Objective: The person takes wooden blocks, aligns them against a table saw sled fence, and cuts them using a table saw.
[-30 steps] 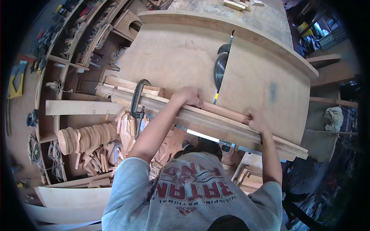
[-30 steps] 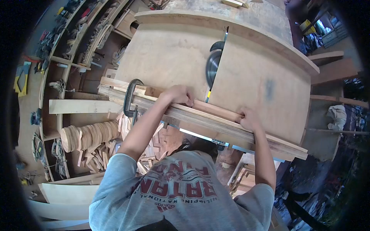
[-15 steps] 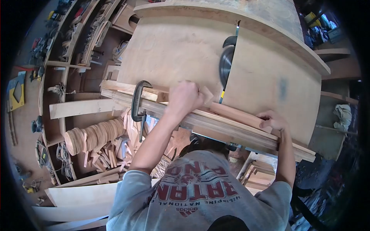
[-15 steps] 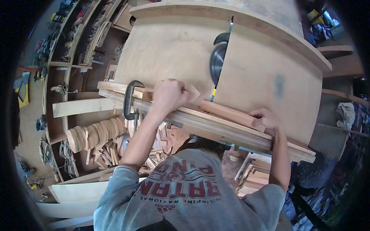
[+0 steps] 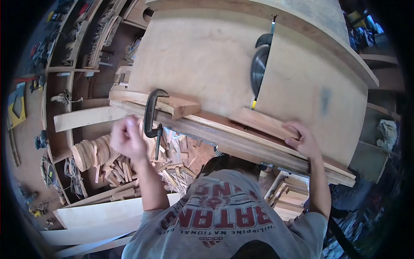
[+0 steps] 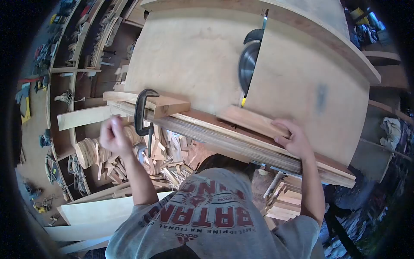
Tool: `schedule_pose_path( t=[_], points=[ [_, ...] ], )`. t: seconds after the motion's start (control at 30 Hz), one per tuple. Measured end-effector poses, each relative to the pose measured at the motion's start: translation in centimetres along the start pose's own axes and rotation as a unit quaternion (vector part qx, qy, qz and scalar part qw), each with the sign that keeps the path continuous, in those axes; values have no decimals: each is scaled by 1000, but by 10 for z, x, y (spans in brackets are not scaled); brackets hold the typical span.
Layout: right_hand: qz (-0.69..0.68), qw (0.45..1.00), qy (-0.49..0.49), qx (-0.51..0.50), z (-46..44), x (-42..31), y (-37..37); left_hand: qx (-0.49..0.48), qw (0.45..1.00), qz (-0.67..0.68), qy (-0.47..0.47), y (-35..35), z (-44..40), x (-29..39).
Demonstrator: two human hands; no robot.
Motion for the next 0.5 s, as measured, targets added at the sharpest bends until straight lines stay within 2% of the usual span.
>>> schedule_pose_path(
  t=[0.03, 0.1, 0.17, 0.2, 0.3, 0.33, 0.4, 0.43, 0.5],
  points=[
    [-2, 1000, 1, -3, -3, -5, -6, -15, 999, 28, -6, -10, 12, 12],
    [113, 981, 132, 81, -10, -40, -2, -34, 998, 52, -31, -29, 25, 21],
    [123, 978, 152, 75, -18, -47, -8, -62, 994, 88, 26, -41, 44, 20],
    [134, 974, 171, 70, -20, -51, -13, -63, 993, 100, 11, -49, 49, 22],
    [191, 966, 171, 25, -27, -57, -32, -75, 991, 107, 13, -64, 61, 16],
    [192, 966, 172, 25, -29, -53, -34, -45, 993, 110, 16, -65, 63, 11],
    [52, 993, 102, -41, -36, -23, -40, -15, 993, 109, 38, -64, 74, -8],
    [54, 992, 105, -43, -35, -11, -41, -11, 994, 106, 39, -65, 78, -15],
    [28, 998, 48, 37, -29, 6, -30, 5, 981, 179, 72, -70, 81, -28]
  ],
)
Point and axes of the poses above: each hand's wrist, its own z-axis away from the middle knuckle, its own y-axis out of the back of the hand, x = y × z, the point moved 8 cm from there along -z, towards the middle knuckle, and after that the axes turned 8 degrees about z, right-handed, at the moved point
